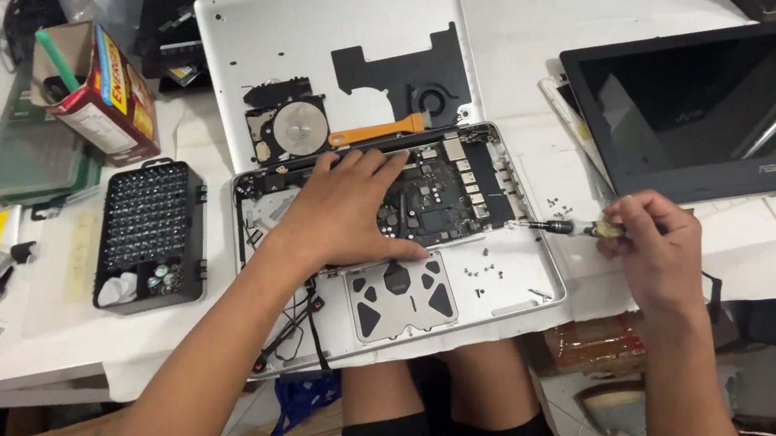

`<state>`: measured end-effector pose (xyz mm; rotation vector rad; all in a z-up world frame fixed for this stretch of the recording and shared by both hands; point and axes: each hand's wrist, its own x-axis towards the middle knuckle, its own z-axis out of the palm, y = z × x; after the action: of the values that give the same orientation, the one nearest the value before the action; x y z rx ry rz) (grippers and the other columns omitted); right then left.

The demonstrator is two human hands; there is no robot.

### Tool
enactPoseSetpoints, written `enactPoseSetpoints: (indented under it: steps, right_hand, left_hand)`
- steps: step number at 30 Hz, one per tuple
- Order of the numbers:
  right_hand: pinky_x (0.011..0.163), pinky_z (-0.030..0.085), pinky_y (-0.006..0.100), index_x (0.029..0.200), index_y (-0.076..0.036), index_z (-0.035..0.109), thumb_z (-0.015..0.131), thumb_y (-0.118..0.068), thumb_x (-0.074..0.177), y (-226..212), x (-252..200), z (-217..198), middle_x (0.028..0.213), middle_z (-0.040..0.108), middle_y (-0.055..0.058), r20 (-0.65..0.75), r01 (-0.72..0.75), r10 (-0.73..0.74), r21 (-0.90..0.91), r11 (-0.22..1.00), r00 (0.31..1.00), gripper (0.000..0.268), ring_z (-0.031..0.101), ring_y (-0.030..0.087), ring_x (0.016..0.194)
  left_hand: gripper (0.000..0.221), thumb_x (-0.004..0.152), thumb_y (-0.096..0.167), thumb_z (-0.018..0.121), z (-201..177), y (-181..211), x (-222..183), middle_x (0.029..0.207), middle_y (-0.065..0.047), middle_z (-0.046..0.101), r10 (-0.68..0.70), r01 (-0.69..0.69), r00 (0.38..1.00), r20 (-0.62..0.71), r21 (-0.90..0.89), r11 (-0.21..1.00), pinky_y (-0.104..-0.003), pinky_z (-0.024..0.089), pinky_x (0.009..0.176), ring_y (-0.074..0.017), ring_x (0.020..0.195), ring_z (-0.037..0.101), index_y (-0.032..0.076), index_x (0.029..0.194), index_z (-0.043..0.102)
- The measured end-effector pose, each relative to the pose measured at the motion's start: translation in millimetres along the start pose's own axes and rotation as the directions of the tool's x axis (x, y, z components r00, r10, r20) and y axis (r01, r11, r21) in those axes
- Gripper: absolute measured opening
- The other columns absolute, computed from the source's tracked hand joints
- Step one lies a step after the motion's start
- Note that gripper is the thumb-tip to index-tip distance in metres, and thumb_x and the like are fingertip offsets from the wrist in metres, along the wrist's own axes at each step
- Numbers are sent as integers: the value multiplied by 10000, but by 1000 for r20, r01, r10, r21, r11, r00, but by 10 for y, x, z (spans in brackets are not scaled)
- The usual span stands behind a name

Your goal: Adjusting the internal layout of a laptop by removing and repositioning the logic board and securing it with screws.

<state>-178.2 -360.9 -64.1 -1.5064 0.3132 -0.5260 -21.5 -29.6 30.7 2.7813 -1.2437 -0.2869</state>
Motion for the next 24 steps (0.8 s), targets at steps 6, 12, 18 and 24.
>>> enactPoseSetpoints:
  steps: [6,12,18,24]
  right_hand:
    - [567,486,231,974,-47,651,619,-157,1110,87,0,-67,864,627,38,17,83,-83,-6,997,996,178,538,127,643]
    - [580,379,251,890,-89,623,636,-237,1090,21,-13,-42,852,594,8,-10,25,-25,80,997,1000,250,455,106,674]
    - [590,386,271,883,-117,634,689,-301,1041,-76,-28,-16,726,534,-14,15,8,-11,151,988,1000,249,428,103,606]
    - [601,381,279,864,-113,613,688,-281,1035,-80,-23,-7,793,577,-1,14,-2,0,171,985,1000,251,418,113,605]
  left_hand:
    - [1281,675,821,783,24,5,7,1466,-122,473,19,-18,997,-81,11,1000,-570,231,1116,-291,1343,422,108,1607,270]
    - [1240,688,833,772,36,22,-29,1399,-154,558,121,-90,972,-200,157,983,-542,299,1092,-303,1281,498,121,1599,323]
    - [1236,673,806,797,185,-76,-12,1322,-158,612,155,-121,948,-277,139,983,-575,332,1082,-355,1198,546,115,1586,332]
    - [1183,696,738,813,15,-51,-109,1379,-181,586,97,-74,958,-270,93,993,-596,373,1069,-387,1275,502,143,1587,312]
